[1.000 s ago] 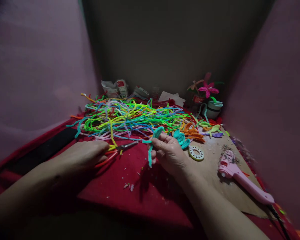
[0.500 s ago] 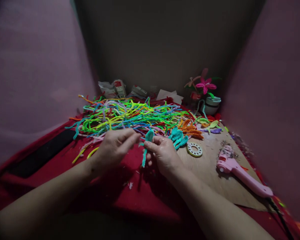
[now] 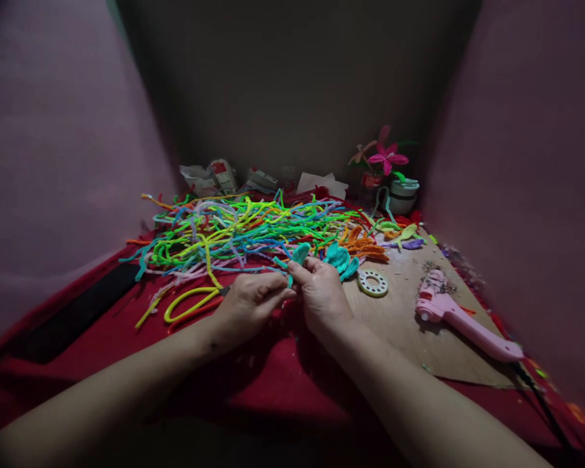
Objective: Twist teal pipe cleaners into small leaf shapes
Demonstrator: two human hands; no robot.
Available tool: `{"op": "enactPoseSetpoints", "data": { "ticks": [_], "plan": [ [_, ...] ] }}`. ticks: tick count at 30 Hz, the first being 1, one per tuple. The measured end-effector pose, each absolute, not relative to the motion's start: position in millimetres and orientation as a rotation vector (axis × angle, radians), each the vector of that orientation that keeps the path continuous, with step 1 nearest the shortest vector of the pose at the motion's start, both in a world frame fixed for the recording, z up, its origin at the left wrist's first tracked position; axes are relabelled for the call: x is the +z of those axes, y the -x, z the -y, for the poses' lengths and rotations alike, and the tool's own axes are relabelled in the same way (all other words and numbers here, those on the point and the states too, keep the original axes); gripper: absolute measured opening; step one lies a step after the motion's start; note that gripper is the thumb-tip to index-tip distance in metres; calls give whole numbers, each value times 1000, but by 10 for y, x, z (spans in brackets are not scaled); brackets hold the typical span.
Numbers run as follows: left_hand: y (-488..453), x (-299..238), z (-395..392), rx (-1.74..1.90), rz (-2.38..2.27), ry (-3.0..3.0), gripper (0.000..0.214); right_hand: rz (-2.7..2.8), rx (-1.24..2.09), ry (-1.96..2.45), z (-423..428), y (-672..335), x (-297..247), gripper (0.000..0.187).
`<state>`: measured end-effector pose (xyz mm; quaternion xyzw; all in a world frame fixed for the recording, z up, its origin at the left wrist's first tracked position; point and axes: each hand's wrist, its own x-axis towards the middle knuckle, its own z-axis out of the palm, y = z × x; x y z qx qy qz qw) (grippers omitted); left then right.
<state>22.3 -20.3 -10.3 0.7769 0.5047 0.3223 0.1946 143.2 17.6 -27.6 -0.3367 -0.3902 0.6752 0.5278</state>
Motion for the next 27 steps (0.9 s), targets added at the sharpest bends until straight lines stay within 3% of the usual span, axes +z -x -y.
{"op": "enactPoseSetpoints", "data": {
  "ticks": [7, 14, 17, 21, 27],
  "plan": [
    [-160, -53, 131, 833, -1503, -2148, 25, 910, 1610, 811, -218, -1446, -253, 30],
    [-167, 84, -70, 1055, -1429, -2057, 23, 911, 1645, 780, -196, -1453, -207, 27],
    [-181, 33, -98, 1130, -1393, -1821, 32, 900, 1687, 789, -198, -1459, -189, 26],
    [-155, 7, -104, 1185, -1215, -1498, 20, 953, 1700, 750, -222, -1463, -201, 23],
    [-99, 41, -116, 1211, -1158, -1414, 24, 1176, 1641, 791, -214, -1458, -235, 18]
  ]
}}
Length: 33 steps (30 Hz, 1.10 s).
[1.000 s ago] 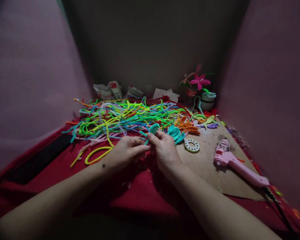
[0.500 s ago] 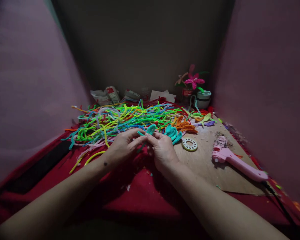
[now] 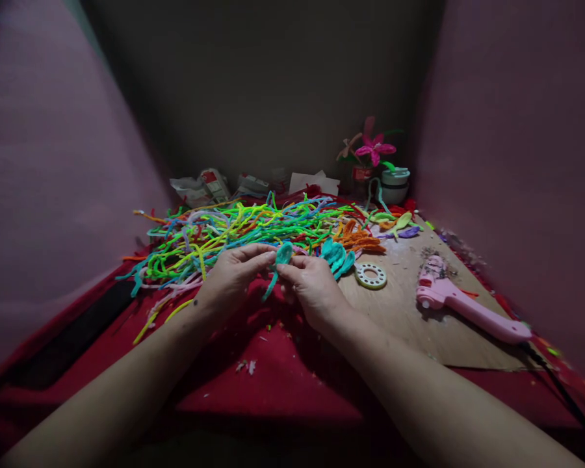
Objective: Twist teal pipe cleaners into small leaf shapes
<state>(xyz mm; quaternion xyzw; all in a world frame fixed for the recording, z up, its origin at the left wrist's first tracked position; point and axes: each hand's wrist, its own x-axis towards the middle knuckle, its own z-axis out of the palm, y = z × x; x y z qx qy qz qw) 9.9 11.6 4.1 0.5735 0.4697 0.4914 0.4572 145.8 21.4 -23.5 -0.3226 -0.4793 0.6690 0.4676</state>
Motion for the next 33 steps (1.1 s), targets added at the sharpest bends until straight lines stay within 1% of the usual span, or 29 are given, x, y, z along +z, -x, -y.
{"op": "enactPoseSetpoints", "data": {
  "ticks": [3, 7, 9, 14, 17, 19, 21, 24, 27, 31, 33],
  "plan": [
    [-63, 64, -122, 1176, -1196, -1478, 23, 1319, 1579, 883, -172, -1461, -206, 22],
    [-19, 84, -122, 1109, -1265, -1601, 14, 1472, 1553, 1021, -131, -1462, -153, 17],
    [-10, 87, -119, 1087, -1251, -1619, 12, 1531, 1531, 1055, -129, -1461, -141, 17],
    [-11, 101, -86, 1014, -1192, -1715, 17, 1721, 1412, 1173, -138, -1461, -126, 14],
    [6, 112, -59, 980, -1183, -1825, 12, 1774, 1448, 1280, -124, -1460, -103, 13],
    [28, 119, -51, 968, -1172, -1798, 11, 1720, 1558, 1219, -112, -1458, -92, 13],
    [49, 126, -50, 988, -1166, -1714, 15, 1654, 1647, 1085, -106, -1458, -94, 16],
    [59, 129, -48, 1037, -1150, -1625, 20, 1581, 1673, 942, -109, -1460, -127, 26],
    [35, 109, -19, 1045, -1165, -1663, 20, 1512, 1679, 920, -120, -1458, -183, 33],
    [-25, 68, 48, 1172, -1284, -1886, 12, 1422, 1723, 926, -125, -1443, -236, 30],
    [-44, 64, 61, 1204, -1319, -1868, 12, 1420, 1729, 924, -115, -1435, -235, 29]
  ]
}}
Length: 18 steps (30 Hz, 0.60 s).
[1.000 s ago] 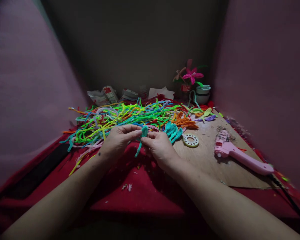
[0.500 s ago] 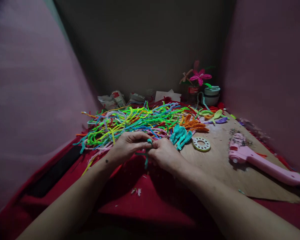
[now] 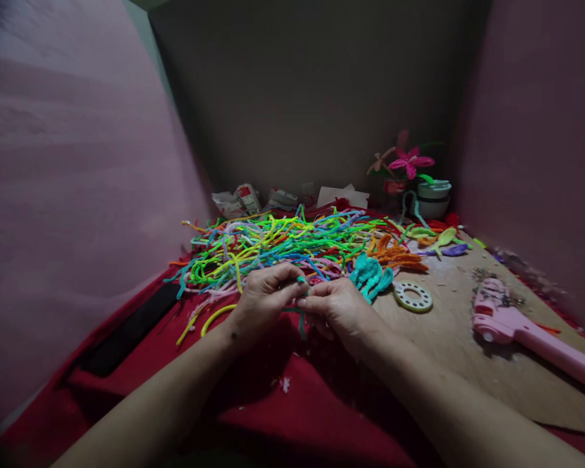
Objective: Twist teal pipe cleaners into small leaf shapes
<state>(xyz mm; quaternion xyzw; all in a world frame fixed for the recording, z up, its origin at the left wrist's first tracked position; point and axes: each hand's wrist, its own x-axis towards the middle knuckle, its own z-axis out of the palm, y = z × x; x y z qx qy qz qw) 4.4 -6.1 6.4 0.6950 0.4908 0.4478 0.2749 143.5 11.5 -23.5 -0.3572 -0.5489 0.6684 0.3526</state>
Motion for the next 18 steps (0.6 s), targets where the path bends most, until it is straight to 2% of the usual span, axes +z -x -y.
{"op": "enactPoseSetpoints", "data": {
  "ticks": [5, 9, 14, 18],
  "plan": [
    [9, 75, -36, 1204, -1203, -1447, 22, 1382, 1657, 969, -104, -1432, -203, 34],
    [102, 14, -139, 1178, -1150, -1200, 27, 1202, 1614, 905, -154, -1449, -187, 29],
    [88, -33, -116, 972, -996, -1271, 23, 1007, 1676, 856, -193, -1454, -186, 25],
    [9, -7, -57, 973, -996, -1355, 20, 1043, 1651, 801, -187, -1451, -209, 20]
  ]
}}
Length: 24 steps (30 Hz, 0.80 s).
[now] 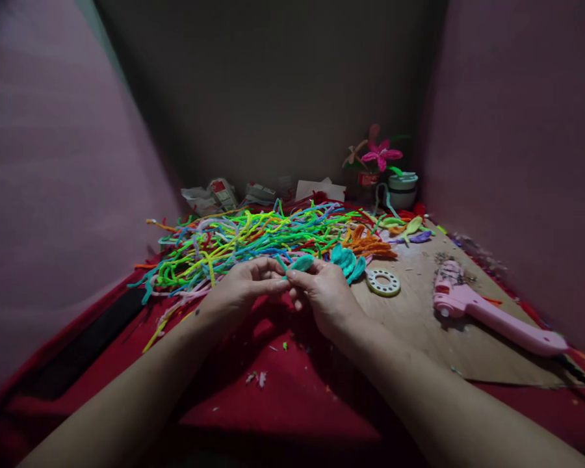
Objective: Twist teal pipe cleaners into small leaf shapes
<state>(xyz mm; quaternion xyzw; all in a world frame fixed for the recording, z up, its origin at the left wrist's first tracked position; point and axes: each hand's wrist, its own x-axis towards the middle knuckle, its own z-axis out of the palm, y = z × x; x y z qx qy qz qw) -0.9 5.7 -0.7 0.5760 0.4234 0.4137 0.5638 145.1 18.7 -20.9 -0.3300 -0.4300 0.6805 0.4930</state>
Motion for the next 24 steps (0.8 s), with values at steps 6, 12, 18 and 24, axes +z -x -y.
{"op": "enactPoseSetpoints", "data": {
  "ticks": [6, 12, 18, 24],
  "plan": [
    [-42, 30, -36, 1066, -1114, -1377, 26, 1320, 1462, 1025, -163, -1480, -145, 15],
    [-60, 36, -15, 1087, -1194, -1465, 16, 1394, 1430, 1027, -169, -1484, -143, 18],
    [-37, -116, 37, 1181, -1413, -2404, 18, 1053, 1656, 970, -187, -1443, -185, 19],
    [-11, -45, 1, 1122, -1389, -2237, 17, 1041, 1677, 939, -217, -1463, -171, 17]
  ]
}}
